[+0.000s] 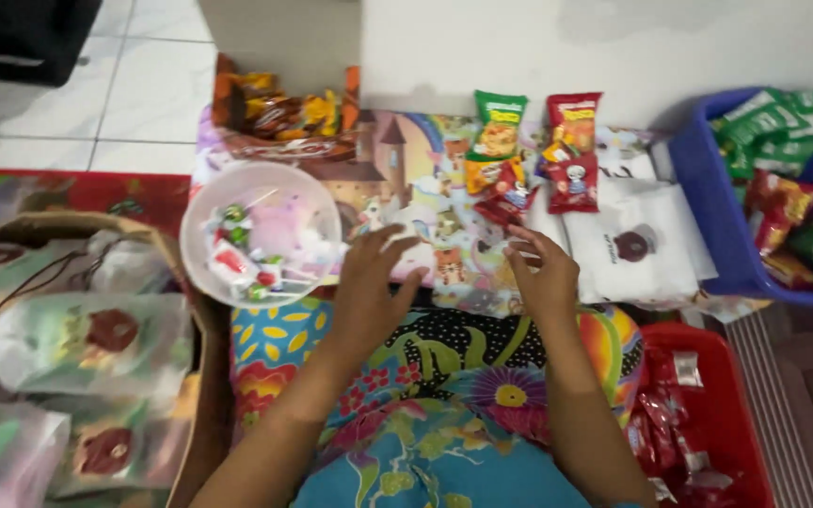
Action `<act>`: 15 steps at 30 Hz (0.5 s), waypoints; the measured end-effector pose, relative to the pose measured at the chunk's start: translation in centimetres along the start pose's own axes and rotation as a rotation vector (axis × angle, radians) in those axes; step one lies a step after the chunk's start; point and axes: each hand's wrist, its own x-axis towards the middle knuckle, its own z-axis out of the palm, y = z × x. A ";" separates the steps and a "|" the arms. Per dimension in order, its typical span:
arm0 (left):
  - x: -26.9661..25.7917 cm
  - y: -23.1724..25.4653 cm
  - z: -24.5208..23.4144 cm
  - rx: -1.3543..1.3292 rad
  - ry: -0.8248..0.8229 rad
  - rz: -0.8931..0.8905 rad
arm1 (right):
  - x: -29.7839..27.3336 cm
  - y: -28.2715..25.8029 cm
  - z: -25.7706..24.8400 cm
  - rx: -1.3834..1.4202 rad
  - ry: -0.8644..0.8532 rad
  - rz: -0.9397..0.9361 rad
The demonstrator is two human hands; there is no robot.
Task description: Packing various small snack items and candies into individual gift bags.
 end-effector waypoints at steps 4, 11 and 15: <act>0.4 -0.7 5.3 -0.057 -0.167 0.026 | 1.2 4.2 -2.2 -0.103 0.178 -0.155; 1.5 0.1 9.2 0.043 -0.413 0.031 | 2.4 13.4 -5.7 -0.615 0.402 -0.111; 2.1 0.4 9.4 0.092 -0.465 0.011 | 2.4 14.8 -5.5 -0.544 0.418 -0.017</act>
